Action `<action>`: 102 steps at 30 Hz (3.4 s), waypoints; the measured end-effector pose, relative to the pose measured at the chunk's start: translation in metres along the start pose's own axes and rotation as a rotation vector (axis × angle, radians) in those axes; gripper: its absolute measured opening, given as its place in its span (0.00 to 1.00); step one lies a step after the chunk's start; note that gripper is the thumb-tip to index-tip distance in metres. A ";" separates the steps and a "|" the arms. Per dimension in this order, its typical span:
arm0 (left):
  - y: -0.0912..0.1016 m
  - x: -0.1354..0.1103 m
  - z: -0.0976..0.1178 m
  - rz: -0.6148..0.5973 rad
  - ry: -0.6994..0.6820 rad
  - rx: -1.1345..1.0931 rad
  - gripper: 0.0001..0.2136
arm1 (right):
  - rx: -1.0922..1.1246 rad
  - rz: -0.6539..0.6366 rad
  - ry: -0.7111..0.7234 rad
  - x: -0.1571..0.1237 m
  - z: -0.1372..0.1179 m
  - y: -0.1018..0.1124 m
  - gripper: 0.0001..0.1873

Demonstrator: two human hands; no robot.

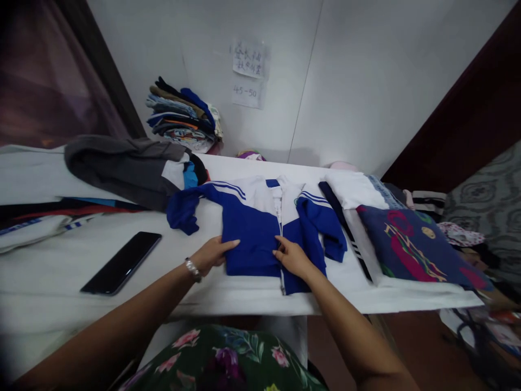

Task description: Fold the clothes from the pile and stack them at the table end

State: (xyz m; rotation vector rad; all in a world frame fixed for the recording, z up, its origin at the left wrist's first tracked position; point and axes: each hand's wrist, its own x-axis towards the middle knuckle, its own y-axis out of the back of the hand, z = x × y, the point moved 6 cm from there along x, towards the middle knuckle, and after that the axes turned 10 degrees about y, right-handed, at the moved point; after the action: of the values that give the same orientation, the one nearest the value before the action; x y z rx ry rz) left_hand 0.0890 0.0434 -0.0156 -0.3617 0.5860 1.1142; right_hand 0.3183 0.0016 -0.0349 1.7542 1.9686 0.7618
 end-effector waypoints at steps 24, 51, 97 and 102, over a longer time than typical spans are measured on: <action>0.044 -0.033 -0.021 0.432 -0.142 1.217 0.24 | -0.191 0.161 0.141 -0.023 -0.040 0.019 0.19; -0.130 0.030 0.008 -0.090 -0.635 1.174 0.16 | -0.903 0.310 -0.582 0.070 0.070 0.201 0.17; -0.121 0.034 0.017 -0.116 -0.491 1.161 0.14 | -0.524 0.165 -0.168 0.307 0.063 0.058 0.13; -0.121 0.033 0.016 -0.054 -0.519 1.175 0.13 | -0.443 0.146 -0.070 0.268 0.052 0.059 0.20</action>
State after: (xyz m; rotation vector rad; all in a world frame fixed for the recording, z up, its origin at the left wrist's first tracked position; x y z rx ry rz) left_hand 0.2138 0.0276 -0.0246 0.8953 0.6548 0.6128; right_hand 0.3594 0.2778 -0.0205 1.6344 1.4930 1.0741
